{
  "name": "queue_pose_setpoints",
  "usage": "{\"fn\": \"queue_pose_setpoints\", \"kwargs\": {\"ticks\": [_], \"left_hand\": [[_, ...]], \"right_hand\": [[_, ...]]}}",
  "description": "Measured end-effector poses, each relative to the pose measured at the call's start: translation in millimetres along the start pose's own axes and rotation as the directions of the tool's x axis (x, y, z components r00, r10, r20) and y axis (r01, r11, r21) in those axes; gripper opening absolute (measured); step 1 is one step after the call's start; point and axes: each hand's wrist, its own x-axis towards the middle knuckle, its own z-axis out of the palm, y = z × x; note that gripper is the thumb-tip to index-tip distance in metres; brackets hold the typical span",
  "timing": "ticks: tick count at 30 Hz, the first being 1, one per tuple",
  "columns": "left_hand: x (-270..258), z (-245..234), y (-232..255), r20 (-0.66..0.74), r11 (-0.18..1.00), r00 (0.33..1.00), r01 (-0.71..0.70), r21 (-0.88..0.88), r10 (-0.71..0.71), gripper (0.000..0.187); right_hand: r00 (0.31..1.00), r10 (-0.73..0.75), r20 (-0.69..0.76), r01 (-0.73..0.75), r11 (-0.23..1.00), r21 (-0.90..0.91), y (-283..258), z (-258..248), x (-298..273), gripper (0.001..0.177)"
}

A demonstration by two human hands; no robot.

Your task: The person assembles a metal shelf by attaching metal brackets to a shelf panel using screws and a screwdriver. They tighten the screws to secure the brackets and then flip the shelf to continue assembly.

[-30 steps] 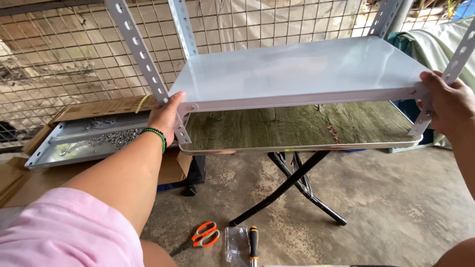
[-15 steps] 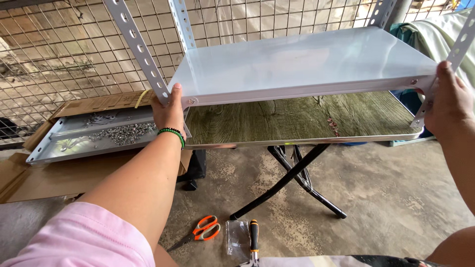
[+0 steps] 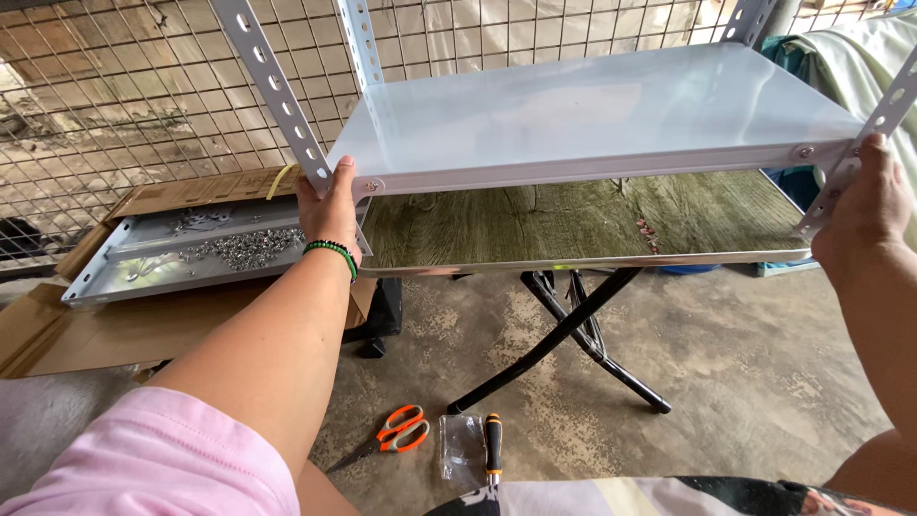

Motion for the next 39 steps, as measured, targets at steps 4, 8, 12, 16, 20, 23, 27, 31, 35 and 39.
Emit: {"fn": "queue_pose_setpoints", "kwargs": {"ticks": [4, 8, 12, 16, 20, 23, 27, 31, 35, 39], "left_hand": [[6, -2, -5, -0.006, 1.0, 1.0, -0.028, -0.014, 0.028, 0.096], [2, -3, -6, 0.05, 0.998, 0.999, -0.01, -0.061, 0.013, 0.083], [-3, -4, 1, 0.033, 0.999, 0.999, 0.009, -0.043, -0.008, 0.079], [-6, -5, 1, 0.024, 0.998, 0.999, -0.027, -0.062, 0.028, 0.074], [-8, -7, -1, 0.033, 0.995, 0.998, -0.046, -0.092, 0.049, 0.067], [-7, -9, -2, 0.037, 0.997, 0.999, -0.037, -0.067, 0.039, 0.066], [-6, -9, -2, 0.041, 0.997, 0.998, -0.055, -0.058, 0.057, 0.064], [2, -14, -6, 0.062, 0.995, 0.997, -0.038, -0.096, 0.044, 0.074], [14, -19, -16, 0.169, 0.982, 0.972, -0.144, -0.125, 0.164, 0.068], [22, -26, -25, 0.233, 0.969, 0.948, -0.181, -0.169, 0.218, 0.067]], "right_hand": [[0.998, -0.069, 0.012, 0.069, 0.997, -0.029, 14, -1, -2, 0.041], [0.994, -0.103, -0.022, 0.102, 0.994, -0.027, 24, -7, -5, 0.04], [0.978, -0.101, -0.185, 0.082, 0.991, -0.108, 28, -12, -20, 0.037], [0.85, 0.142, -0.507, -0.165, 0.986, -0.001, 29, -12, -55, 0.033], [0.703, 0.438, -0.561, -0.51, 0.859, 0.031, 25, 11, -108, 0.024], [0.69, 0.594, -0.413, -0.671, 0.739, -0.06, 31, 50, -156, 0.017], [0.607, 0.783, -0.133, -0.775, 0.547, -0.315, 43, 113, -218, 0.011], [0.549, 0.814, 0.187, -0.725, 0.576, -0.377, 50, 165, -255, 0.014], [0.516, 0.785, 0.343, -0.575, 0.614, -0.54, 53, 189, -271, 0.01], [0.472, 0.791, 0.39, -0.515, 0.606, -0.606, 63, 201, -285, 0.011]]}}
